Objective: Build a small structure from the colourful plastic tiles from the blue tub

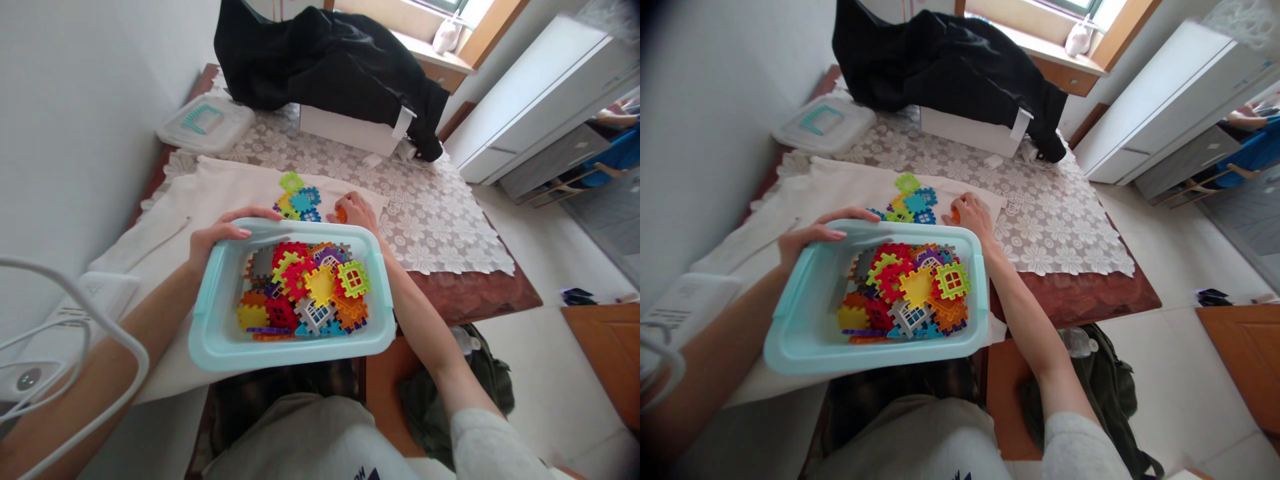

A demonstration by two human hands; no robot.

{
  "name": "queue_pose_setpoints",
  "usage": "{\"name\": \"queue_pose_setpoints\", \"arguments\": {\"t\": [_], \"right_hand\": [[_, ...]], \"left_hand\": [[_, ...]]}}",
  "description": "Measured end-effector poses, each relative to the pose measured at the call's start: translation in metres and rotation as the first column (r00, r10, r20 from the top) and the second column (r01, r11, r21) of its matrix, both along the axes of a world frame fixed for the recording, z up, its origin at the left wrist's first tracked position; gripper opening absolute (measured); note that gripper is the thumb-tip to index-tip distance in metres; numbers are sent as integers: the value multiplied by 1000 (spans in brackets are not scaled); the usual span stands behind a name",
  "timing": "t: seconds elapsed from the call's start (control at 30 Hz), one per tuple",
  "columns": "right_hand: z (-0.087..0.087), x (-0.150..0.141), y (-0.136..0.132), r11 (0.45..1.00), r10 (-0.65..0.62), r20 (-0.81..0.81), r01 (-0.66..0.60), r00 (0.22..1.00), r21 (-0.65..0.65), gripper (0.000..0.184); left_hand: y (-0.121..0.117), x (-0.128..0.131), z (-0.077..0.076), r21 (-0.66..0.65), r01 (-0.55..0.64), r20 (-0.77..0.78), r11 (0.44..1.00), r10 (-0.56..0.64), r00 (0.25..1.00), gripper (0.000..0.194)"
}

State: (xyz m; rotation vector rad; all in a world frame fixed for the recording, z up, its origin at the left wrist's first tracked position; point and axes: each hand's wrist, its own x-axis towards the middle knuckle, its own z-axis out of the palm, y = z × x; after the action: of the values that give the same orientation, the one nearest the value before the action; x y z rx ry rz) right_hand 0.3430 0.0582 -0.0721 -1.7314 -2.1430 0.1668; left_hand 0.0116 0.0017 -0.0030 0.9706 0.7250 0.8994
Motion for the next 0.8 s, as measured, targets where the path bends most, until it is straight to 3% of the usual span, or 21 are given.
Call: {"name": "queue_pose_setpoints", "arguments": {"t": [0.1,0.3,0.43,0.6,0.7,0.8], "right_hand": [[-1,2,3,999,-41,-15,42,999,23,13],[-4,2,6,998,-67,32,67,997,9,14],[-6,5,6,993,-107,-81,111,991,44,5],[-6,6,8,992,-78,-286,104,955,77,30],[3,6,9,992,25,-539,45,842,116,49],[27,7,3,987,157,-835,-97,528,124,63]], "left_hand": [[-1,1,3,-3,-5,1,1000,5,1000,38],[-3,4,6,-10,-24,-11,1000,24,1000,38],[-3,3,2,-4,-26,-11,1000,26,1000,37],[-2,1,-2,-9,-44,0,999,44,999,33],[-2,1,-1,-5,-29,-9,1000,29,1000,37],[0,1,-2,21,-6,-5,1000,6,1000,41]]}}
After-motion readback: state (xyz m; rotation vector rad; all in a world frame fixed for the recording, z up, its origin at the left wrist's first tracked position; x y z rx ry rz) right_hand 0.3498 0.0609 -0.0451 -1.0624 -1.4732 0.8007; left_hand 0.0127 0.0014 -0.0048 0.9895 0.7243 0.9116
